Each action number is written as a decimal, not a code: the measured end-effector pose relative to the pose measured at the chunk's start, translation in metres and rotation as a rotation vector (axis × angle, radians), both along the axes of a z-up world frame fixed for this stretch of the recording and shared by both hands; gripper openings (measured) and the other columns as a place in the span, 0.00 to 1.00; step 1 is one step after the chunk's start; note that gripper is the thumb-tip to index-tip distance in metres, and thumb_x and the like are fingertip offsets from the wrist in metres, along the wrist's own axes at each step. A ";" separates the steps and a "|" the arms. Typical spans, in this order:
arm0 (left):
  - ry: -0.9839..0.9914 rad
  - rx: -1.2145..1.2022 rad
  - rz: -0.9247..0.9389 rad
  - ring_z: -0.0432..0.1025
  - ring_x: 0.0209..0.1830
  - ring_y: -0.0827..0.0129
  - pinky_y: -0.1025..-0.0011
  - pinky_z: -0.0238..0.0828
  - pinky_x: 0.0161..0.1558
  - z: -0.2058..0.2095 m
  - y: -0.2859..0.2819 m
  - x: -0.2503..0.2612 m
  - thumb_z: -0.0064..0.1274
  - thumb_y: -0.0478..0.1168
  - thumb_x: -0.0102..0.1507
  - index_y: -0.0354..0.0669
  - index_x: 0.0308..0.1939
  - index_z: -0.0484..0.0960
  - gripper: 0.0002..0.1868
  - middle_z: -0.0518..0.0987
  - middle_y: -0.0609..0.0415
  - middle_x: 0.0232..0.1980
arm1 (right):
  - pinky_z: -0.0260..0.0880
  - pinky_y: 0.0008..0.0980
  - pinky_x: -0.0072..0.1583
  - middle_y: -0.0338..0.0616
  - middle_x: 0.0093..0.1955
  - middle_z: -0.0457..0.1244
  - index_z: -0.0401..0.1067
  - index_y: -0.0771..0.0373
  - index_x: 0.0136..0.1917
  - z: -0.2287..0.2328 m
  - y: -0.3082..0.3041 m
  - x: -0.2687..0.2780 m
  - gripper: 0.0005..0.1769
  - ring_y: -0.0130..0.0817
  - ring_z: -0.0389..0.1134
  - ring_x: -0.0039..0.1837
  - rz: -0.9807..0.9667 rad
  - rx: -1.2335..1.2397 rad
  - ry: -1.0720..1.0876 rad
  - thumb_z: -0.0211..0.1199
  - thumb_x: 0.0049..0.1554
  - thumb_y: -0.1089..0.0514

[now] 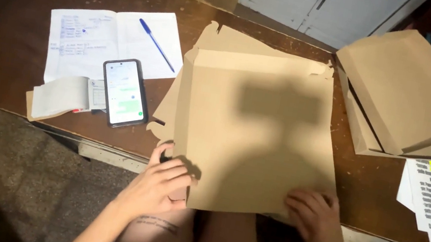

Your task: Folding flat cardboard sheets into pizza boxes

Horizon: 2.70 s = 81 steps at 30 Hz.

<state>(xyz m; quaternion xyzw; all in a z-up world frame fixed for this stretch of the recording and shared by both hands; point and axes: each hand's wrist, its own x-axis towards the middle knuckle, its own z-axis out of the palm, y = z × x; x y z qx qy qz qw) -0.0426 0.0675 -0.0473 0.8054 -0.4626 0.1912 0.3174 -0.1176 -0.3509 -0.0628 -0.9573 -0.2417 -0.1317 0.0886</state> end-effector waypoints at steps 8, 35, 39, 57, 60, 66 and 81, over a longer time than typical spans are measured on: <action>0.290 -0.338 0.319 0.72 0.42 0.73 0.58 0.48 0.67 -0.041 -0.023 -0.015 0.66 0.56 0.56 0.52 0.22 0.71 0.22 0.78 0.67 0.36 | 0.61 0.39 0.68 0.29 0.51 0.74 0.81 0.48 0.49 0.012 -0.009 0.055 0.12 0.30 0.73 0.54 -0.111 0.201 0.225 0.70 0.53 0.46; 0.080 0.372 0.854 0.65 0.61 0.58 0.43 0.50 0.62 0.038 -0.025 0.042 0.62 0.50 0.58 0.50 0.45 0.80 0.16 0.76 0.53 0.53 | 0.78 0.43 0.52 0.44 0.45 0.73 0.80 0.55 0.52 -0.003 0.028 0.011 0.12 0.44 0.75 0.49 -0.532 0.707 0.157 0.74 0.53 0.59; 0.233 0.204 0.352 0.59 0.69 0.50 0.35 0.39 0.66 0.035 -0.089 0.022 0.57 0.42 0.60 0.43 0.54 0.78 0.19 0.73 0.43 0.61 | 0.74 0.49 0.55 0.54 0.51 0.69 0.74 0.65 0.63 -0.019 0.028 0.002 0.28 0.47 0.74 0.46 -0.505 0.864 0.041 0.76 0.49 0.66; 0.379 0.264 0.130 0.68 0.51 0.68 0.47 0.44 0.65 -0.037 -0.217 0.041 0.51 0.48 0.67 0.52 0.43 0.82 0.08 0.78 0.60 0.41 | 0.72 0.45 0.55 0.44 0.43 0.68 0.82 0.57 0.45 -0.007 0.044 0.010 0.03 0.47 0.73 0.49 -0.574 0.709 -0.102 0.74 0.55 0.60; 0.404 0.226 0.051 0.70 0.50 0.65 0.52 0.48 0.64 -0.028 -0.207 0.041 0.49 0.44 0.69 0.48 0.42 0.81 0.08 0.78 0.57 0.40 | 0.73 0.45 0.54 0.45 0.45 0.68 0.82 0.55 0.47 -0.015 0.047 0.018 0.03 0.50 0.73 0.50 -0.591 0.581 -0.080 0.72 0.57 0.59; 0.387 0.179 0.018 0.72 0.49 0.64 0.56 0.49 0.62 -0.011 -0.193 0.037 0.47 0.42 0.70 0.48 0.44 0.78 0.06 0.78 0.56 0.41 | 0.74 0.44 0.52 0.44 0.44 0.67 0.81 0.56 0.47 -0.023 0.052 0.026 0.03 0.50 0.73 0.49 -0.564 0.425 -0.016 0.67 0.60 0.58; 0.454 0.074 0.425 0.72 0.61 0.64 0.49 0.65 0.66 0.003 -0.047 0.029 0.56 0.38 0.65 0.49 0.46 0.89 0.08 0.85 0.64 0.53 | 0.66 0.28 0.51 0.37 0.44 0.71 0.79 0.57 0.52 -0.013 -0.023 0.061 0.11 0.30 0.69 0.45 -0.777 0.643 -0.010 0.61 0.66 0.50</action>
